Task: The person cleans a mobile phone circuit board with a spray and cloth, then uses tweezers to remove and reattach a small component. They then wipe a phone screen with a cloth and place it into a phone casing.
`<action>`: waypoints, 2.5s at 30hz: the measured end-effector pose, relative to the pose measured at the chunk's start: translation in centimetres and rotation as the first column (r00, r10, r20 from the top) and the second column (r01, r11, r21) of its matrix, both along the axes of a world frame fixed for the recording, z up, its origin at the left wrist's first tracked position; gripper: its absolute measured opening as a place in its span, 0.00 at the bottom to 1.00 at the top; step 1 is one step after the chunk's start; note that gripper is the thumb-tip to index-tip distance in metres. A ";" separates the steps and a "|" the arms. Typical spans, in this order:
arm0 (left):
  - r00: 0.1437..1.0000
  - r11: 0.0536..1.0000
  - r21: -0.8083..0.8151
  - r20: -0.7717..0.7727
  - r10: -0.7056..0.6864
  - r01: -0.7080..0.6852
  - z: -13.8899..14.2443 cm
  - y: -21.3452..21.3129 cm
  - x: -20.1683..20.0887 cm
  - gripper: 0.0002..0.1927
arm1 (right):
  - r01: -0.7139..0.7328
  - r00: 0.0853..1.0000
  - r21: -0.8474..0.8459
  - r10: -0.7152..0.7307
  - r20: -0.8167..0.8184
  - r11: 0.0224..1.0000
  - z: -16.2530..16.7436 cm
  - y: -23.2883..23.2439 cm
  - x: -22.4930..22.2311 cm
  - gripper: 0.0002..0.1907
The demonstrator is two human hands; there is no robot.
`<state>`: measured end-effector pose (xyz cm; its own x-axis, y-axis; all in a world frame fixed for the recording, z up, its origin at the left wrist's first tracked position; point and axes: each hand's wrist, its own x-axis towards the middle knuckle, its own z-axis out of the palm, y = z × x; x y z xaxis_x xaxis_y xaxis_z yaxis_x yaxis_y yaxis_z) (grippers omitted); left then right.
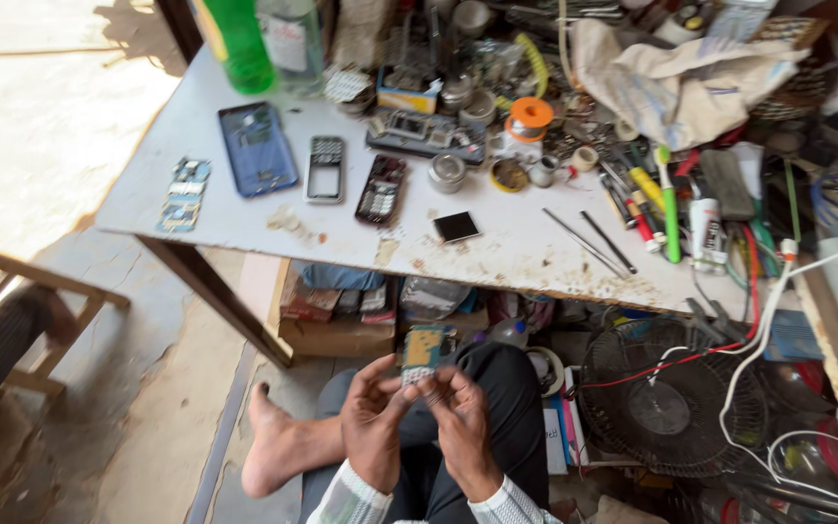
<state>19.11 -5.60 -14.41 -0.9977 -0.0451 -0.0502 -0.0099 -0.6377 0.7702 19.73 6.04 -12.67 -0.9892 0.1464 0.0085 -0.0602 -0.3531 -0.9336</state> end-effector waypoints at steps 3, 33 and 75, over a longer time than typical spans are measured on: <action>0.999 0.999 -0.042 0.050 0.005 -0.003 -1.1 -0.4 -0.6 0.26 | -0.037 0.997 -0.037 0.039 0.074 0.999 0.0 0.5 0.3 0.07; 0.989 0.848 -0.514 -0.119 0.082 -0.132 -2.6 -0.3 0.5 0.07 | 0.121 0.987 0.348 -0.150 0.058 0.930 -7.7 -0.2 0.6 0.10; 1.000 0.876 -0.483 -0.007 -0.028 0.021 -0.4 -1.2 0.3 0.27 | 0.001 0.964 0.057 -0.016 0.264 0.998 -8.0 1.3 0.4 0.11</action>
<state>19.40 -6.83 -14.77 -0.9992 -0.0360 -0.0150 -0.0080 -0.1865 0.9824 20.14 7.36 -20.69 -0.9560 0.1616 -0.2447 0.1886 -0.3002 -0.9350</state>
